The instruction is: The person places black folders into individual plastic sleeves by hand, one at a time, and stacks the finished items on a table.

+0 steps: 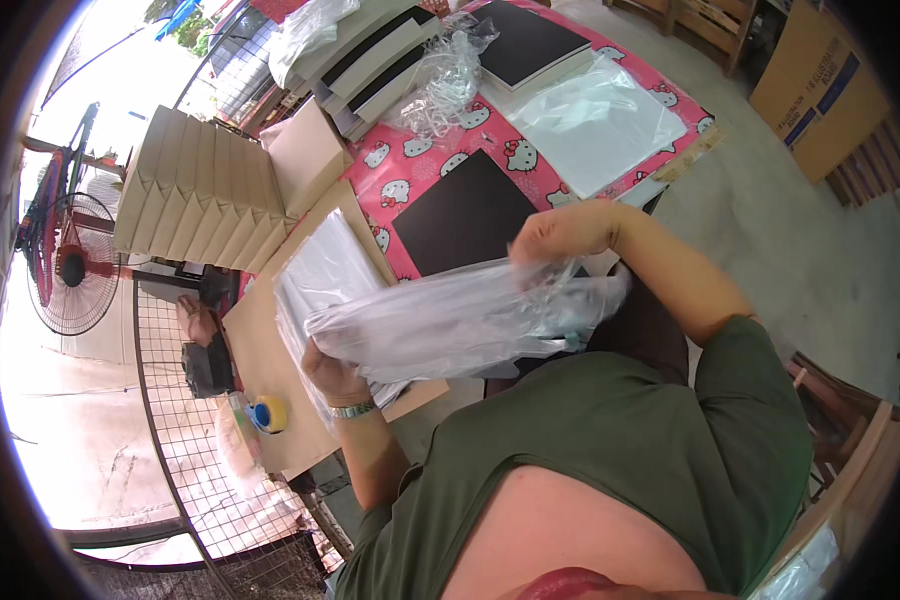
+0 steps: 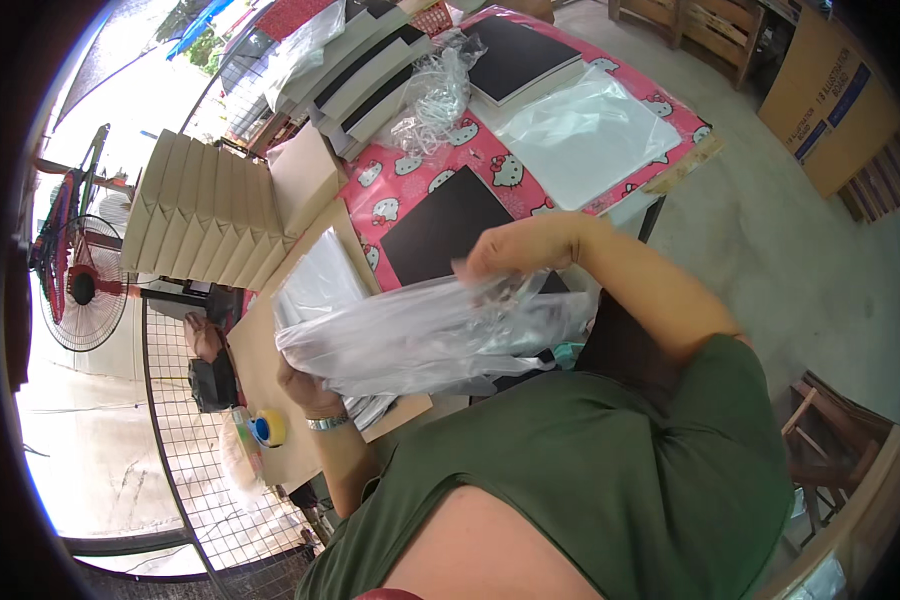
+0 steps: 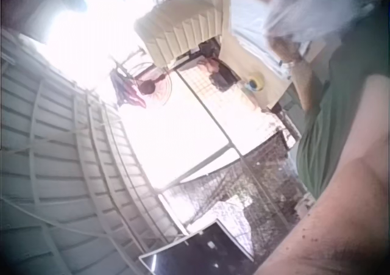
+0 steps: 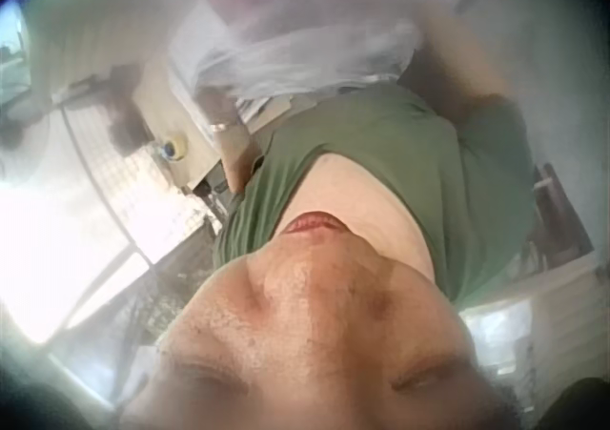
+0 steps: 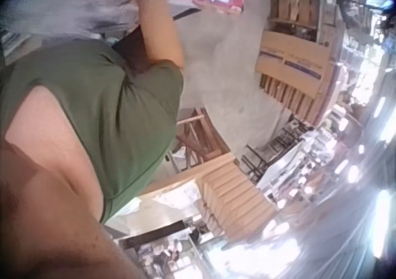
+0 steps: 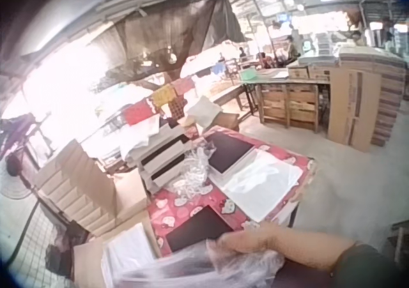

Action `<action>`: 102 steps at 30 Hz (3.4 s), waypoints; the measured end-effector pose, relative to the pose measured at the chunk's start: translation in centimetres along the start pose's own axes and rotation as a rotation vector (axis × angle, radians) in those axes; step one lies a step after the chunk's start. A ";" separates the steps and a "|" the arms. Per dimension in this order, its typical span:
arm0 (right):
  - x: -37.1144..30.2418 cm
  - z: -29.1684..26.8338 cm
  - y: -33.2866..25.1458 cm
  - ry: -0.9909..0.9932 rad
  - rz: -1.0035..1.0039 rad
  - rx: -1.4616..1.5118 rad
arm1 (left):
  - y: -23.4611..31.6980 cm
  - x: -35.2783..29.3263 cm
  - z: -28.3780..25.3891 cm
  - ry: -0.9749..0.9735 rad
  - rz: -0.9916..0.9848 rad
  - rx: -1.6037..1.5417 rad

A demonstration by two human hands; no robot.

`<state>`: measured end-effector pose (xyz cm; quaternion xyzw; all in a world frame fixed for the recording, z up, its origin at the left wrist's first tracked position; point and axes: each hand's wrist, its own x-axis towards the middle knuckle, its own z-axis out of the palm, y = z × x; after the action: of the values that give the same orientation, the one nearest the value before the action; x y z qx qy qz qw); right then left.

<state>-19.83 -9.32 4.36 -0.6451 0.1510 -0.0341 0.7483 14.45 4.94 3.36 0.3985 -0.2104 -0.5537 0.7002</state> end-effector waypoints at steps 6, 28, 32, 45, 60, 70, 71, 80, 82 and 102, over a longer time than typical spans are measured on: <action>1.3 -2.3 0.1 0.231 -0.658 0.695 | -3.2 -1.3 -0.2 -0.437 -0.482 1.126; 13.2 -17.7 7.6 0.702 -0.075 0.211 | -9.3 22.7 -7.6 0.120 -0.275 0.396; 18.1 -19.0 10.3 0.954 0.308 -0.983 | -12.4 27.0 -6.3 0.416 -0.019 1.022; 18.1 -18.0 3.6 0.785 0.445 -1.321 | -7.4 24.0 -4.0 0.380 -0.336 0.626; 14.4 -17.4 4.2 1.100 0.196 -1.445 | -7.3 22.0 -2.9 -0.031 0.342 2.048; 4.1 -8.9 -15.6 0.749 -0.129 -0.057 | 13.8 9.4 13.5 0.172 0.202 1.067; 3.1 -8.4 -15.5 0.668 -0.156 -0.049 | 14.9 8.3 13.4 0.163 0.112 1.032; -6.7 5.0 -11.0 0.492 -0.213 0.006 | 12.9 -5.0 7.0 -0.006 -0.357 0.768; -8.9 7.4 -8.8 0.420 -0.220 0.076 | 11.9 -8.0 5.9 0.041 -0.463 0.694; -6.1 1.4 17.6 0.724 0.310 0.268 | -14.2 -4.7 -12.7 0.302 -0.864 0.531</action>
<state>-27.82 -3.58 -11.52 -0.4579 0.4939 -0.1650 0.7205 13.80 12.50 -14.77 0.6879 -0.0567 -0.6558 0.3058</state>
